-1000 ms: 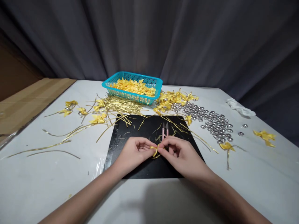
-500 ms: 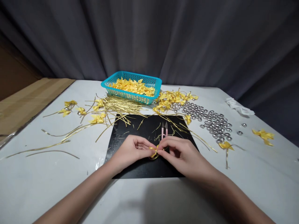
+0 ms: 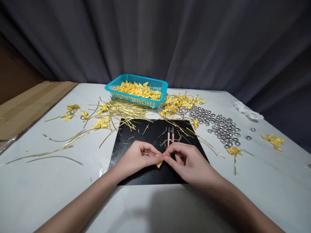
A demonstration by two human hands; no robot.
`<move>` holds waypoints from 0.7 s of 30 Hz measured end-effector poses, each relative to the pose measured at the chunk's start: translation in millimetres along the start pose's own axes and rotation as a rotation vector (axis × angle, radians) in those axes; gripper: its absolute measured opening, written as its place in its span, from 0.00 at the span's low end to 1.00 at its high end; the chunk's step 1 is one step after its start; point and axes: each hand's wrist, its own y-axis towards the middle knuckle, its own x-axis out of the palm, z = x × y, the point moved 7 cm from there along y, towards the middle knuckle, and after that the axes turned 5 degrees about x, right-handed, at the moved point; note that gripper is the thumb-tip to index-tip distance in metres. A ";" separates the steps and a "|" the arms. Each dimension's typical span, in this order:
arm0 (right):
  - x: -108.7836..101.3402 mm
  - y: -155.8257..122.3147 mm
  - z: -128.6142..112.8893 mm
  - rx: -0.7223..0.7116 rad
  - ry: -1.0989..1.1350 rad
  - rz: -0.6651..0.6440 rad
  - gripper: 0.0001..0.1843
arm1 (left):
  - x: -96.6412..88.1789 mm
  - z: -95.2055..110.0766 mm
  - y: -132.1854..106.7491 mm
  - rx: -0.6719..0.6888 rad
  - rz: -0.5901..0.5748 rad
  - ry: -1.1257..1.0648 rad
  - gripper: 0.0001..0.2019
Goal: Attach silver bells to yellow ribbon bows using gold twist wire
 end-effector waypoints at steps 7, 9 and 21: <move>-0.8 -0.5 2.4 -0.037 0.055 0.004 0.07 | -1.6 0.6 0.0 0.035 0.014 -0.036 0.02; -8.8 -0.1 2.9 -0.062 0.168 0.077 0.11 | -1.1 0.5 -0.5 0.048 -0.003 -0.072 0.02; -5.2 3.6 3.3 0.054 0.286 -0.256 0.23 | -29.7 8.2 3.1 0.173 0.191 -0.311 0.04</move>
